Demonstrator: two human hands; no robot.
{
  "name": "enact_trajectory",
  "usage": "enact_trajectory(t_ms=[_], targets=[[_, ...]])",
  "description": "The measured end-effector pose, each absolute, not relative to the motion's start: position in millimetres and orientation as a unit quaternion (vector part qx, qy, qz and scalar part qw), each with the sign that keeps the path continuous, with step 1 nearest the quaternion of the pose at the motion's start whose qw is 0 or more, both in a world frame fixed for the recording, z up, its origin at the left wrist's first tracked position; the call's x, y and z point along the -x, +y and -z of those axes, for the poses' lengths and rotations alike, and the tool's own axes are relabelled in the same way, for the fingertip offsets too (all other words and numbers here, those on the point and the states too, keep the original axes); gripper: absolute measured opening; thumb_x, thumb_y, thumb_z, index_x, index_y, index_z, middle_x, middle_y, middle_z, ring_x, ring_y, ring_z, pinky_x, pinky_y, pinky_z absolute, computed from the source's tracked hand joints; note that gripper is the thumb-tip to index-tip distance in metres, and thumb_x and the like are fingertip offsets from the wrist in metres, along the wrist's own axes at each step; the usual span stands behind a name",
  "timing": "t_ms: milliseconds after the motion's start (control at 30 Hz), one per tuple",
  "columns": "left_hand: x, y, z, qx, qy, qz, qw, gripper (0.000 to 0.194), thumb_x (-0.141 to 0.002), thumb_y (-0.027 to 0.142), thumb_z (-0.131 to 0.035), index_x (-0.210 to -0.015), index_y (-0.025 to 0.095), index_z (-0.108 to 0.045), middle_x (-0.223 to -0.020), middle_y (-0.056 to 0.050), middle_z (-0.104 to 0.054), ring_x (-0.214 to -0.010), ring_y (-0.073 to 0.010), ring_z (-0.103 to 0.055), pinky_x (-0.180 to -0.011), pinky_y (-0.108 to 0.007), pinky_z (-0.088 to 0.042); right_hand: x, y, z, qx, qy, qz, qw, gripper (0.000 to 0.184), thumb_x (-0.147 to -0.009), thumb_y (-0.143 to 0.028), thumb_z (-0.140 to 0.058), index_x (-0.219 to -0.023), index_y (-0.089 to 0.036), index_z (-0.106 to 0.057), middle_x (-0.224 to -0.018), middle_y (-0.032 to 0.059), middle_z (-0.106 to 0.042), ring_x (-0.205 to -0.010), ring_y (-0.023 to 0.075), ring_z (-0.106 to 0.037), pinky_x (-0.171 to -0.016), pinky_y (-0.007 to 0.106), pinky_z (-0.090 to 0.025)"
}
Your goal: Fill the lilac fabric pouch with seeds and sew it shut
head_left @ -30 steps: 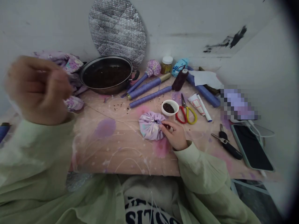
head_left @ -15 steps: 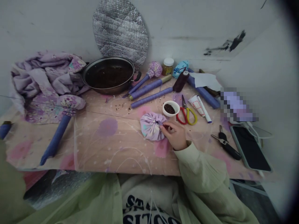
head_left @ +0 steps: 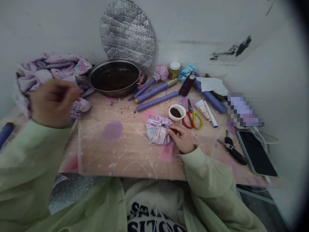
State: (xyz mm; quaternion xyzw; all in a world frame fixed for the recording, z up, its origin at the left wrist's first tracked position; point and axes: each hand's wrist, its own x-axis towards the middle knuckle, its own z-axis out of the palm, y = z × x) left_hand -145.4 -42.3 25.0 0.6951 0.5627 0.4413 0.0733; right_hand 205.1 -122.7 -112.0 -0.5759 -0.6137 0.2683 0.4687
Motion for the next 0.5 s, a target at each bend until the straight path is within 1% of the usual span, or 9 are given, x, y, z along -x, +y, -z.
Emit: enact_trajectory(t_ms=[33,67,167,233,267,367,500], targets=[[134,-45,-19,-0.731,0.544,-0.407,0.063,0.019,-0.083,0.029,-0.057,-0.093,0.013,-0.06,-0.074,0.003,-0.057,-0.063,-0.0062,-0.051,-0.066,-0.023,-0.046,-205,-123,112,0.575,-0.616,-0.266,0.468,0.019,-0.077,-0.034,-0.06,-0.084,-0.019,-0.068,-0.084,0.0062,-0.07,-0.072,0.0168,-0.062,-0.065,0.031,-0.051],[119,-48,-13,-0.782,0.517,-0.343,0.054,0.016,-0.082,0.027,-0.056,-0.09,0.013,-0.06,-0.069,0.004,-0.056,-0.057,-0.0047,-0.046,-0.06,-0.02,-0.042,-205,-123,112,0.575,-0.619,-0.261,0.467,0.019,-0.076,-0.033,-0.06,-0.084,-0.018,-0.068,-0.083,0.0062,-0.07,-0.072,0.0165,-0.062,-0.065,0.031,-0.05],[68,-58,8,-0.874,0.401,-0.256,0.1,0.016,-0.085,0.026,-0.047,-0.083,0.014,-0.057,-0.069,0.001,-0.057,-0.056,-0.0071,-0.048,-0.053,-0.019,-0.039,-204,-124,110,0.577,-0.632,-0.229,0.464,0.016,-0.075,-0.03,-0.06,-0.082,-0.018,-0.068,-0.078,0.0053,-0.07,-0.067,0.0152,-0.061,-0.06,0.029,-0.049],[38,-65,23,-0.896,0.362,-0.205,0.156,0.018,-0.088,0.026,-0.042,-0.085,0.015,-0.055,-0.069,0.0,-0.058,-0.057,-0.0082,-0.05,-0.055,-0.02,-0.04,-203,-124,108,0.577,-0.641,-0.196,0.466,0.014,-0.075,-0.029,-0.06,-0.08,-0.018,-0.067,-0.075,0.005,-0.069,-0.065,0.015,-0.06,-0.059,0.028,-0.048],[27,-68,29,-0.9,0.348,-0.2,0.169,0.018,-0.089,0.026,-0.04,-0.086,0.015,-0.055,-0.07,0.0,-0.059,-0.059,-0.0087,-0.052,-0.057,-0.021,-0.041,-202,-125,108,0.579,-0.645,-0.177,0.466,0.013,-0.074,-0.028,-0.061,-0.078,-0.018,-0.067,-0.073,0.0051,-0.068,-0.065,0.0152,-0.06,-0.06,0.029,-0.048],[4,-73,44,-0.915,0.304,-0.19,0.182,0.02,-0.091,0.027,-0.037,-0.085,0.015,-0.053,-0.077,-0.003,-0.06,-0.066,-0.0114,-0.055,-0.064,-0.023,-0.044,-200,-126,105,0.591,-0.647,-0.137,0.463,0.011,-0.073,-0.029,-0.061,-0.074,-0.019,-0.066,-0.071,0.0049,-0.067,-0.065,0.0162,-0.061,-0.064,0.03,-0.049],[-8,-73,52,-0.922,0.287,-0.175,0.19,0.019,-0.091,0.023,-0.036,-0.085,0.015,-0.052,-0.079,-0.004,-0.059,-0.072,-0.0138,-0.056,-0.068,-0.026,-0.046,-198,-127,103,0.591,-0.655,-0.124,0.454,0.01,-0.075,-0.027,-0.058,-0.072,-0.021,-0.065,-0.071,0.0049,-0.068,-0.068,0.0178,-0.062,-0.066,0.032,-0.05]])
